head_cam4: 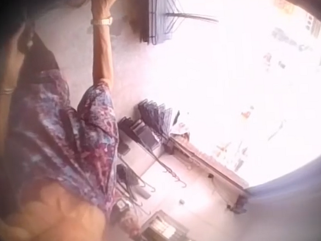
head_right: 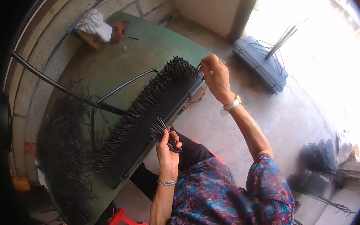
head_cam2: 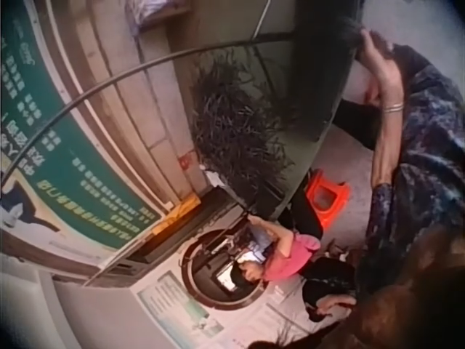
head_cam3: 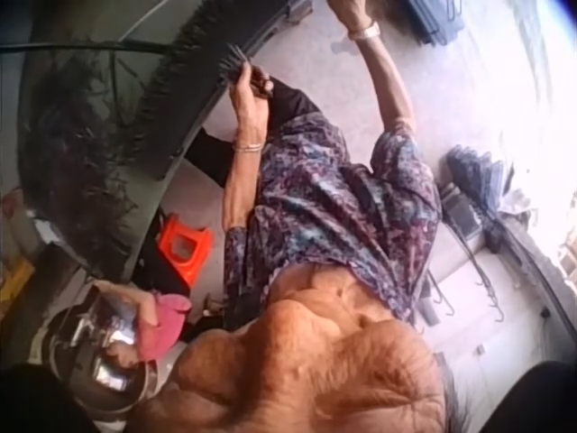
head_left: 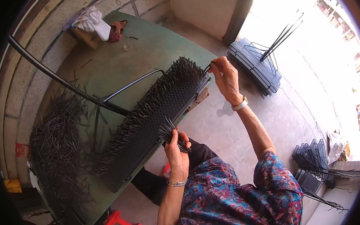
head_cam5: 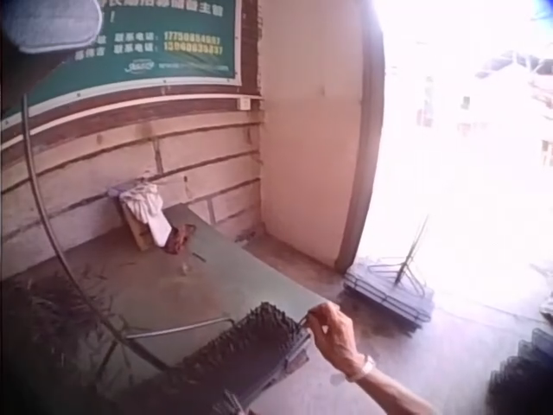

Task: Inserting metal pins into a perforated grid base on an assembly table.

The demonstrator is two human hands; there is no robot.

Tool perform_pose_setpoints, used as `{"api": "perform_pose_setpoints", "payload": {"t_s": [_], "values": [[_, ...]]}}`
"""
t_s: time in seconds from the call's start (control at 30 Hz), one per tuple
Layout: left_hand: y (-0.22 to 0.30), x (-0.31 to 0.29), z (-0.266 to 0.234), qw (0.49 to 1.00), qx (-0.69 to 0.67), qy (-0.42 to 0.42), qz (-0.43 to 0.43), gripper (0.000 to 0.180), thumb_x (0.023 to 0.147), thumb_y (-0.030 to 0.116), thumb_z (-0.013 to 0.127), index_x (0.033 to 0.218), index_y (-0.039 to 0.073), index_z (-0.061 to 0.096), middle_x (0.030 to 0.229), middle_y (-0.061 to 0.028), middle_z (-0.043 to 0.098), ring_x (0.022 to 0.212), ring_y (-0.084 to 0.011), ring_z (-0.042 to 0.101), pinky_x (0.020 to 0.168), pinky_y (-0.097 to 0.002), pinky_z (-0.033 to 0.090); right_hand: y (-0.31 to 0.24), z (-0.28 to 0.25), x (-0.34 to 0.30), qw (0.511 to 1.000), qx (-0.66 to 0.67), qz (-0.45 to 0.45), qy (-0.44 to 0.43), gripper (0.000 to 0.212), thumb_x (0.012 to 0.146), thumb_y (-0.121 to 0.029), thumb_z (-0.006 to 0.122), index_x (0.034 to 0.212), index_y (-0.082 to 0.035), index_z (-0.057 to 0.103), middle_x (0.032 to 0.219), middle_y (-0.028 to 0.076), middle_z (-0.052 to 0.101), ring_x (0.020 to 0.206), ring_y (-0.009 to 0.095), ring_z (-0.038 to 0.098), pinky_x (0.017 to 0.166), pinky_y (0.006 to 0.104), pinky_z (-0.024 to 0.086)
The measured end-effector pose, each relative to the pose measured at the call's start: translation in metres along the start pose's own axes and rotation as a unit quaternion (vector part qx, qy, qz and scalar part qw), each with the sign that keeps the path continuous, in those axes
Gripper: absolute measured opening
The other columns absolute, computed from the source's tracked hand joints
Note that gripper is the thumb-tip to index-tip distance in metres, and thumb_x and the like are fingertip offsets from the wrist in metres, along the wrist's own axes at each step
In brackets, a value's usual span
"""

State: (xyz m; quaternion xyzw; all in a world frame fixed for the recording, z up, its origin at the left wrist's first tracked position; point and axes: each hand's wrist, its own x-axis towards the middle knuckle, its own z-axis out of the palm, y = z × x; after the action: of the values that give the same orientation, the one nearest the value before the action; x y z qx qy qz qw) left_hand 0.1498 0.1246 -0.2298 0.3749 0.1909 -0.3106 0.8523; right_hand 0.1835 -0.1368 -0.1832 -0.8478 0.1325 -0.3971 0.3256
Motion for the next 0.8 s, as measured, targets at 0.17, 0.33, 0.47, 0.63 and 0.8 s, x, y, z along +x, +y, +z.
{"api": "perform_pose_setpoints", "payload": {"t_s": [0.17,0.33,0.47,0.63,0.8], "values": [[0.003,-0.003,0.008,1.0,-0.008,0.002,-0.017,0.022,0.096,0.022,0.058,0.107,0.004,0.056,0.077,-0.0028,0.054,0.061,-0.009,0.047,0.047,-0.0211,0.033,-0.001,-0.004,-0.003,0.999,0.037,0.02,-0.023,0.006,0.09,-0.002,0.059,0.095,-0.001,0.055,0.082,0.009,0.065,0.078,0.017,0.07,0.065,0.0262,0.051],[0.0,-0.007,0.008,1.0,-0.011,0.008,-0.028,0.022,0.096,0.022,0.057,0.107,0.003,0.056,0.077,-0.0025,0.052,0.058,-0.0084,0.043,0.045,-0.0205,0.029,-0.004,-0.003,-0.005,0.997,0.058,0.032,-0.039,0.006,0.09,-0.002,0.059,0.095,-0.001,0.055,0.082,0.009,0.065,0.078,0.017,0.071,0.066,0.0262,0.051],[-0.001,-0.008,0.01,1.0,-0.008,0.003,-0.03,0.023,0.096,0.022,0.058,0.108,0.003,0.056,0.077,-0.0025,0.053,0.058,-0.0078,0.043,0.044,-0.0193,0.028,-0.003,-0.004,-0.001,0.997,0.056,0.018,-0.039,0.006,0.09,-0.002,0.059,0.095,0.0,0.055,0.081,0.009,0.065,0.077,0.016,0.07,0.066,0.0262,0.051],[-0.001,-0.012,0.012,1.0,0.003,0.012,-0.028,0.024,0.096,0.022,0.059,0.109,0.002,0.056,0.077,-0.0026,0.054,0.058,-0.0075,0.044,0.043,-0.0186,0.028,0.008,-0.002,0.002,0.997,0.048,0.017,-0.057,0.007,0.089,-0.001,0.059,0.095,0.0,0.055,0.082,0.009,0.064,0.075,0.016,0.07,0.065,0.0261,0.051],[-0.002,-0.014,0.013,0.999,0.014,0.015,-0.025,0.025,0.095,0.022,0.059,0.11,0.002,0.057,0.077,-0.0028,0.055,0.058,-0.0076,0.045,0.043,-0.0184,0.029,0.015,0.009,-0.007,0.994,0.05,-0.026,-0.096,0.005,0.087,0.001,0.059,0.092,0.001,0.059,0.083,0.01,0.063,0.075,0.018,0.069,0.065,0.027,0.052]]}}
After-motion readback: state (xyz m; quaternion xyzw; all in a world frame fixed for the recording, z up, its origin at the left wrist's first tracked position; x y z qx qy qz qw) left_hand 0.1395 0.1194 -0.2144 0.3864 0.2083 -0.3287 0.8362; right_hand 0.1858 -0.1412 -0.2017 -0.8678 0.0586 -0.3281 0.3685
